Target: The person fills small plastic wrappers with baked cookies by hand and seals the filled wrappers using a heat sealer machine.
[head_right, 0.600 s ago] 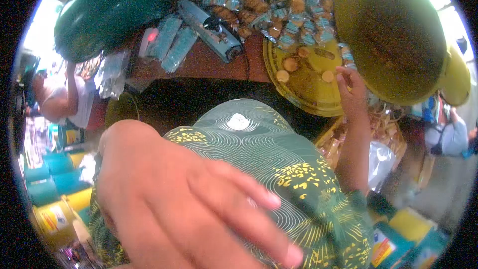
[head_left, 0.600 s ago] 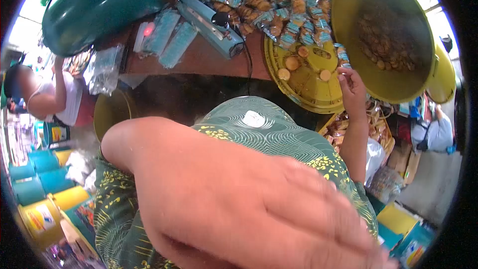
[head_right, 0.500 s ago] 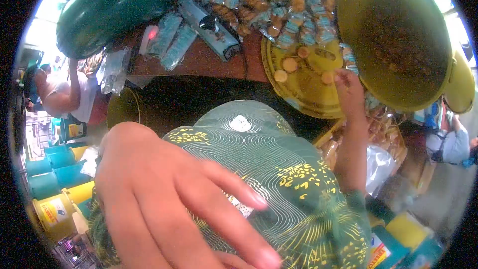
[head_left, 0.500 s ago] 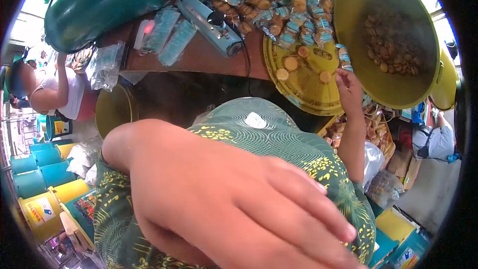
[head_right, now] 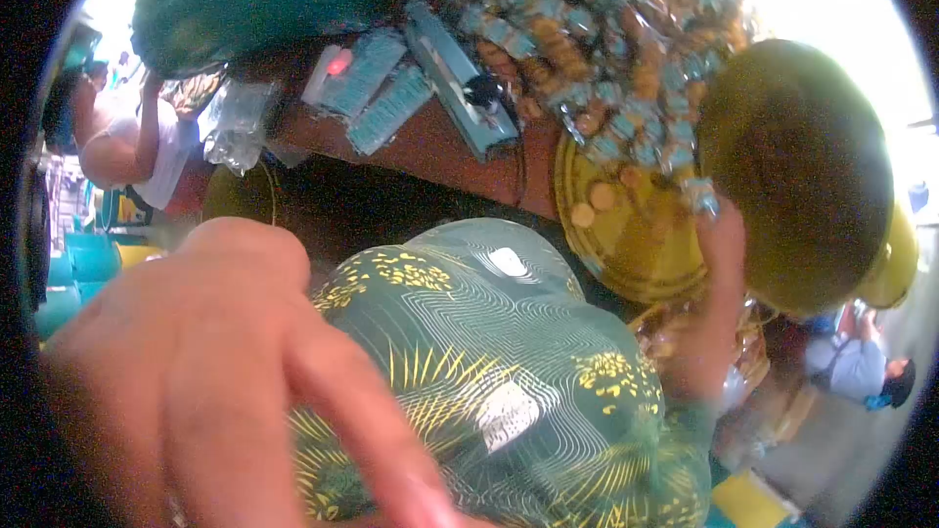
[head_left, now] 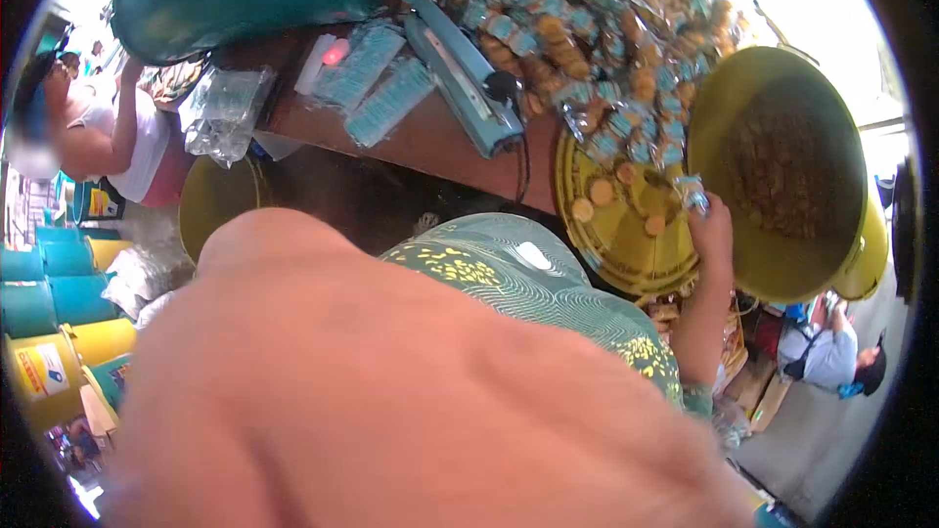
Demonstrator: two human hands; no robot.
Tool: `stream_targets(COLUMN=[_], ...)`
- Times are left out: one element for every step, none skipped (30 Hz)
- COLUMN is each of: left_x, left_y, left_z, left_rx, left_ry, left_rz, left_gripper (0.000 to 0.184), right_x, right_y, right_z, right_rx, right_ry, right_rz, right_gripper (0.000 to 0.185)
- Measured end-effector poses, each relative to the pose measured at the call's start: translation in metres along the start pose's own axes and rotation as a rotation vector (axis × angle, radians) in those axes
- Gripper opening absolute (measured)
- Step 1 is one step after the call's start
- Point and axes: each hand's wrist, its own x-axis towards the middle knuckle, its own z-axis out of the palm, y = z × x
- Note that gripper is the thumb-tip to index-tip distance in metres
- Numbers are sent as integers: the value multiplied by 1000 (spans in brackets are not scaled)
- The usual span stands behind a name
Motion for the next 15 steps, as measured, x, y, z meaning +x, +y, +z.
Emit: stream_targets(left_x=[-7, -13, -19, -28, -34, -44, -53, -71, -88, -107, -125, -154, -186, -213, -231], left_y=[7, 13, 16, 22, 27, 33, 38, 44, 45, 41, 36, -3, -36, -64, -84], left_z=[-10, -20, -28, -39, -50, -62, -74, -91, -106, -124, -109, -169, -203, -229, -248], left_rx=[-4, -10, -15, -22, -33, -38, -38, -17, 39, 155, 663, 758, 1034, 1280, 1526], left_ry=[-30, -41, -57, -64, -71, -72, -66, -27, 59, 241, 997, 919, 962, 909, 839], left_rz=[1, 1, 4, 13, 10, 7, -3, -31, -84, -192, -416, -611, -774, -906, -1032], left_gripper=[21, 21, 22, 22, 23, 24, 25, 26, 27, 28, 33, 38, 37, 39, 42], right_x=[-5, -9, -12, -13, -12, -6, 2, 8, 12, 15, 21, 25, 23, 16, 6], right_y=[-11, -23, -31, -52, -75, -88, -103, -155, -177, -199, -201, -205, -211, -217, -231], right_z=[-15, -32, -53, -76, -96, -106, -116, -143, -152, -161, -156, -150, -134, -115, -99], right_rx=[27, 53, 72, 63, 61, 130, 197, 19, 6, 8, 177, 348, 304, 262, 251], right_ry=[-87, -179, -268, -422, -574, -440, -302, 163, 430, 691, 755, 816, 743, 672, 571], right_rz=[-61, -116, -166, -234, -293, -395, -500, -427, -382, -316, -291, -263, -362, -460, -501], right_gripper=[47, 46, 45, 45, 44, 44, 43, 43, 40, 37, 31, 25, 27, 31, 36])
